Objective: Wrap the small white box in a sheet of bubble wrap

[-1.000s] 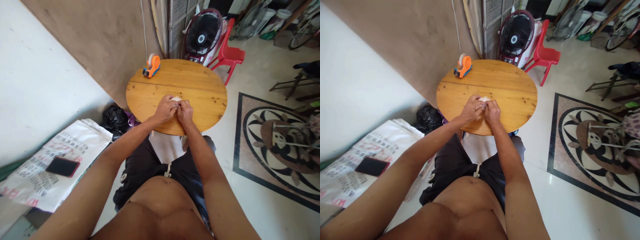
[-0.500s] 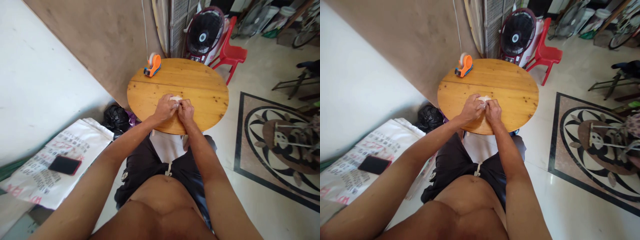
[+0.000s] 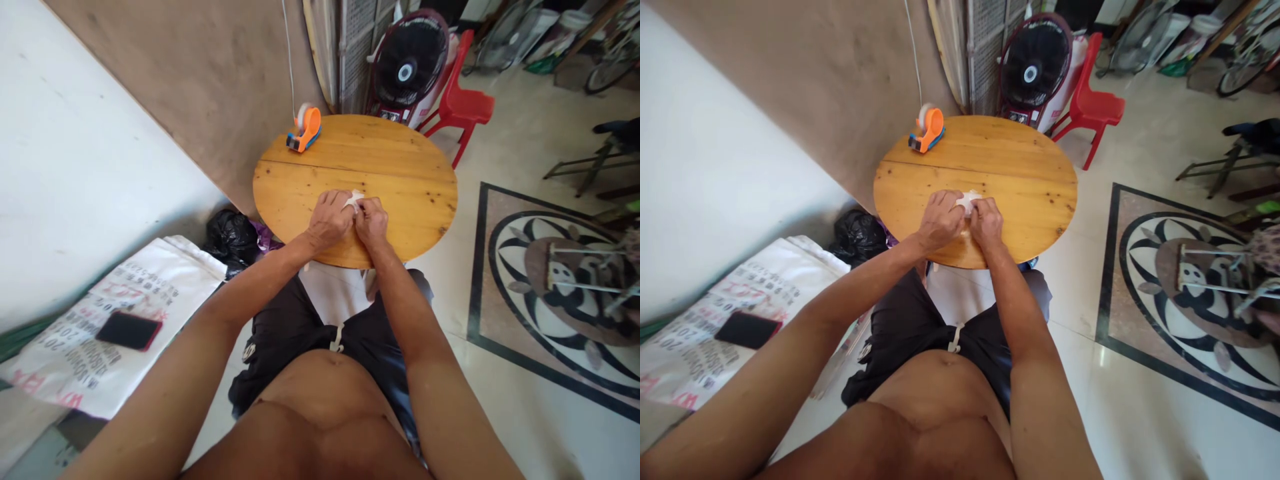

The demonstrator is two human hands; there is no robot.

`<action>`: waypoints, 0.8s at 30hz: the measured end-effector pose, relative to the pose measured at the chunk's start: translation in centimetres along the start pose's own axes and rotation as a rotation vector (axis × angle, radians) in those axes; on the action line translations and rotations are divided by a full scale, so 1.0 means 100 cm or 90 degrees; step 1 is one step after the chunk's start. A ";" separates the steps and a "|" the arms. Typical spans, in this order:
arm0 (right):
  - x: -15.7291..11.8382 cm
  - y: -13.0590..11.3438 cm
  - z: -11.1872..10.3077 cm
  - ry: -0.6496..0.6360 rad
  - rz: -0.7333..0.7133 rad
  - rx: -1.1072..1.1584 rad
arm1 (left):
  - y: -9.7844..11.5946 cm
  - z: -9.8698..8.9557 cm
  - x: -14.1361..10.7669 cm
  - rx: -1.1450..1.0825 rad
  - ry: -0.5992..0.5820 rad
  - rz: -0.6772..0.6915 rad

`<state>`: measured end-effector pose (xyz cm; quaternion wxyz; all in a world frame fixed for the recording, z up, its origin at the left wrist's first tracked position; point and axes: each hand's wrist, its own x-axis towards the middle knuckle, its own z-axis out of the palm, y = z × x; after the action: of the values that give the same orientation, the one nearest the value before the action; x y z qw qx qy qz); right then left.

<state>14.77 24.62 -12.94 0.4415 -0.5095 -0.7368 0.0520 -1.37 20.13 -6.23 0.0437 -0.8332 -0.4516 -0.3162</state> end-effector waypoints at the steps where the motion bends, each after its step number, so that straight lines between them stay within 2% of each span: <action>1: 0.000 0.000 0.000 0.000 0.000 0.002 | 0.000 -0.002 -0.001 0.010 -0.007 0.006; 11: -0.002 -0.006 -0.002 0.029 -0.045 -0.027 | -0.002 -0.013 -0.013 0.108 -0.035 0.086; 17: -0.003 -0.011 -0.003 0.006 -0.040 -0.049 | 0.015 -0.015 -0.017 0.122 -0.037 0.081; 24: -0.003 -0.014 -0.007 -0.041 -0.039 -0.098 | 0.037 -0.007 -0.012 0.192 -0.069 0.053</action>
<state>14.28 23.42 -11.98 0.3782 -0.5172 -0.7677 -0.0021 0.69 16.85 -5.56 0.1572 -0.8511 -0.4605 -0.1973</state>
